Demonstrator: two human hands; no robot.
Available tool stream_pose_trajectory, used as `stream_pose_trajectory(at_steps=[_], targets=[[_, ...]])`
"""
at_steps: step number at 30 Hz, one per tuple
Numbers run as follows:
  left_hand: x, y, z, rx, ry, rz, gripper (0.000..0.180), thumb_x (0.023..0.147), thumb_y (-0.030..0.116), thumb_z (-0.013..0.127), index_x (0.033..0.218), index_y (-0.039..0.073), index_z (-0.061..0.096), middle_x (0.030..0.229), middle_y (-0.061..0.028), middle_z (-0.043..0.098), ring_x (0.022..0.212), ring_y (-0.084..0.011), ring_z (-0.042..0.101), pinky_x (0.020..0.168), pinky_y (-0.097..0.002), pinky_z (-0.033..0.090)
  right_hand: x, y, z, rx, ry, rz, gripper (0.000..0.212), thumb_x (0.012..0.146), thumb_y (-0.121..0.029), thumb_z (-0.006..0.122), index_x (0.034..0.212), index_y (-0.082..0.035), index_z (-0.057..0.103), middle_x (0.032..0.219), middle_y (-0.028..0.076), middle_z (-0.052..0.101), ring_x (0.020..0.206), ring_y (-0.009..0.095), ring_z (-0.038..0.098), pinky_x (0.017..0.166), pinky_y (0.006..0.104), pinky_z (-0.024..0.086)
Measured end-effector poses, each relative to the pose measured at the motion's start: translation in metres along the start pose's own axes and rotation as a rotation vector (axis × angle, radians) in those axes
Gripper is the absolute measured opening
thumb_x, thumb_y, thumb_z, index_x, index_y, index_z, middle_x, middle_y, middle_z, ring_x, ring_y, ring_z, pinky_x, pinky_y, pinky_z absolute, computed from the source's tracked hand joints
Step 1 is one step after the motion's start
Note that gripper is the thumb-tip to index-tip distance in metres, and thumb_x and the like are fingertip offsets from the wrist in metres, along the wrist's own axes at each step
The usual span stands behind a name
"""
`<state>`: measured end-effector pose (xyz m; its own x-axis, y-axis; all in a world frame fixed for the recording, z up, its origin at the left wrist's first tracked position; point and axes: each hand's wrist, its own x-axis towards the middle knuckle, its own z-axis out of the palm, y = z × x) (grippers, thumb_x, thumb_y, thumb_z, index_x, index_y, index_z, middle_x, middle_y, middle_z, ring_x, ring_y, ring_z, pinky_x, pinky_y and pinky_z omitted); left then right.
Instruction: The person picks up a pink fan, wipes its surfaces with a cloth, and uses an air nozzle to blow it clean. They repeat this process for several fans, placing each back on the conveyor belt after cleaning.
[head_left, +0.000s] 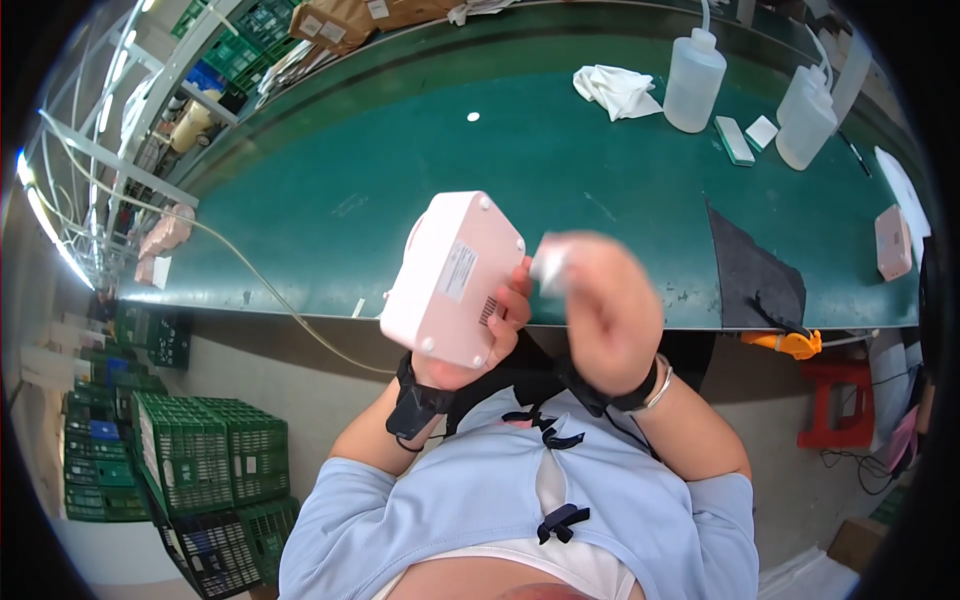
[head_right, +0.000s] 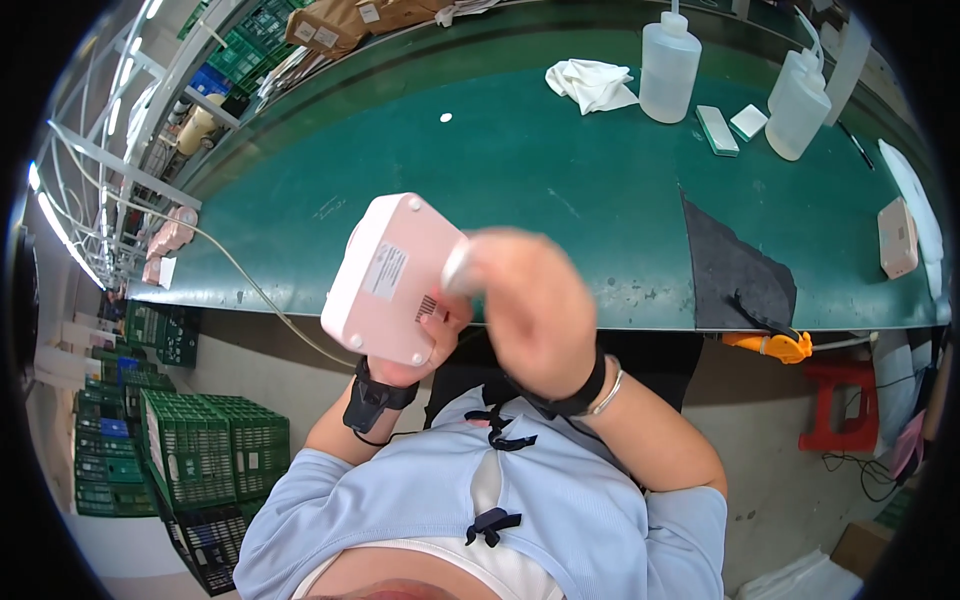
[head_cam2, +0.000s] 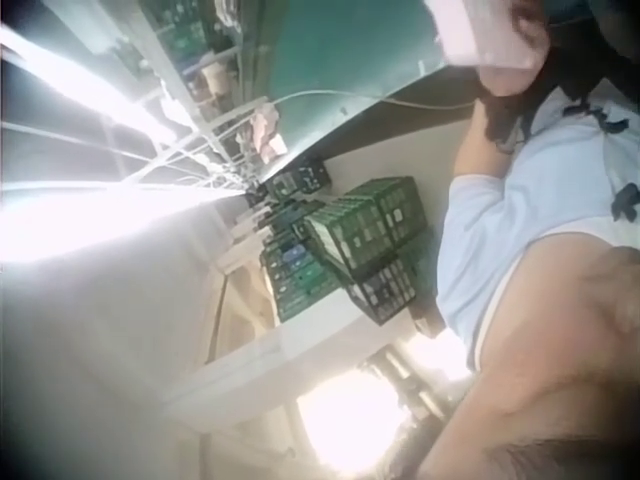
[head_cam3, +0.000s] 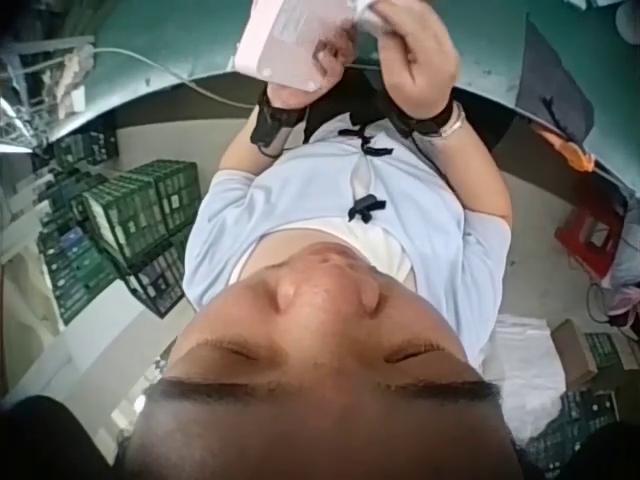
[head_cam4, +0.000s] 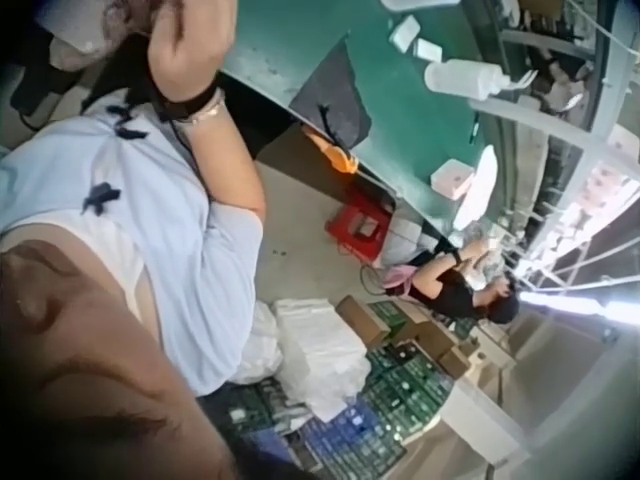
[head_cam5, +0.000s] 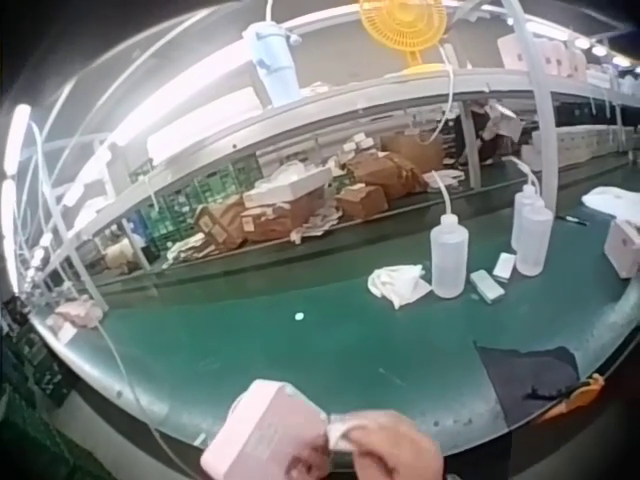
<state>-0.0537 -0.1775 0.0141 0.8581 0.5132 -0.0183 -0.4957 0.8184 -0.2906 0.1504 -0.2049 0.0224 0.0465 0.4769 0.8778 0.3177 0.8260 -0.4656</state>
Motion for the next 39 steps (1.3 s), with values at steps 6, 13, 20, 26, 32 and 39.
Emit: stream_pose_trajectory(at_steps=[6, 13, 20, 26, 32, 39], targets=[[0.001, -0.011, -0.009, -0.083, 0.11, -0.277, 0.088, 0.09, 0.067, 0.05, 0.144, -0.001, 0.035, 0.142, -0.0232, 0.042, 0.121, -0.0382, 0.055, 0.093, -0.0463, 0.054, 0.02, 0.005, 0.006, 0.902, 0.009, 0.935, 0.045, 0.093, -0.014, 0.068, 0.133, 0.002, 0.054, 0.119, 0.01, 0.065, 0.101, 0.015, 0.063, 0.087, 0.0302, 0.051], [-0.01, -0.003, 0.014, 0.422, 0.101, -0.211, 0.1, 0.084, 0.077, 0.049, 0.155, 0.011, 0.022, 0.157, -0.0267, 0.022, 0.136, -0.05, 0.037, 0.098, -0.0698, 0.041, 0.019, 0.0, 0.001, 0.983, -0.11, 1.139, 0.045, 0.095, -0.017, 0.067, 0.133, 0.002, 0.054, 0.12, 0.01, 0.065, 0.101, 0.012, 0.063, 0.088, 0.027, 0.05], [-0.019, 0.003, 0.007, 0.373, 0.025, -0.032, 0.102, 0.082, 0.076, 0.052, 0.157, 0.018, 0.015, 0.157, -0.0301, 0.017, 0.139, -0.0591, 0.021, 0.097, -0.0794, 0.033, 0.019, -0.001, 0.0, 0.893, -0.131, 1.135, 0.041, 0.097, -0.017, 0.064, 0.131, 0.003, 0.055, 0.118, 0.008, 0.066, 0.101, 0.012, 0.063, 0.087, 0.0266, 0.05], [-0.014, -0.001, 0.011, 0.409, 0.067, -0.066, 0.091, 0.083, 0.07, 0.054, 0.155, 0.02, 0.027, 0.157, -0.0209, 0.026, 0.139, -0.0515, 0.031, 0.099, -0.0761, 0.035, 0.02, -0.007, -0.007, 0.388, 0.049, 0.532, 0.049, 0.099, -0.03, 0.06, 0.133, 0.005, 0.053, 0.134, 0.016, 0.057, 0.124, 0.023, 0.055, 0.105, 0.0371, 0.042], [-0.015, -0.002, 0.018, 0.44, -0.018, 0.061, 0.086, 0.085, 0.063, 0.052, 0.153, 0.017, 0.031, 0.153, -0.0196, 0.035, 0.134, -0.049, 0.04, 0.101, -0.0724, 0.035, 0.035, -0.023, -0.005, -0.222, -0.671, 0.055, 0.078, 0.087, -0.059, 0.059, 0.132, 0.005, 0.051, 0.148, 0.021, 0.042, 0.139, 0.038, 0.039, 0.113, 0.0469, 0.033], [-0.006, 0.002, 0.021, 0.337, -0.03, 0.242, 0.083, 0.088, 0.062, 0.045, 0.15, 0.008, 0.035, 0.146, -0.0197, 0.046, 0.128, -0.0422, 0.049, 0.108, -0.0573, 0.038, 0.012, -0.04, -0.001, -0.21, -0.744, 0.051, 0.085, 0.082, -0.069, 0.055, 0.131, 0.0, 0.051, 0.153, 0.018, 0.037, 0.141, 0.036, 0.037, 0.112, 0.0482, 0.032]])
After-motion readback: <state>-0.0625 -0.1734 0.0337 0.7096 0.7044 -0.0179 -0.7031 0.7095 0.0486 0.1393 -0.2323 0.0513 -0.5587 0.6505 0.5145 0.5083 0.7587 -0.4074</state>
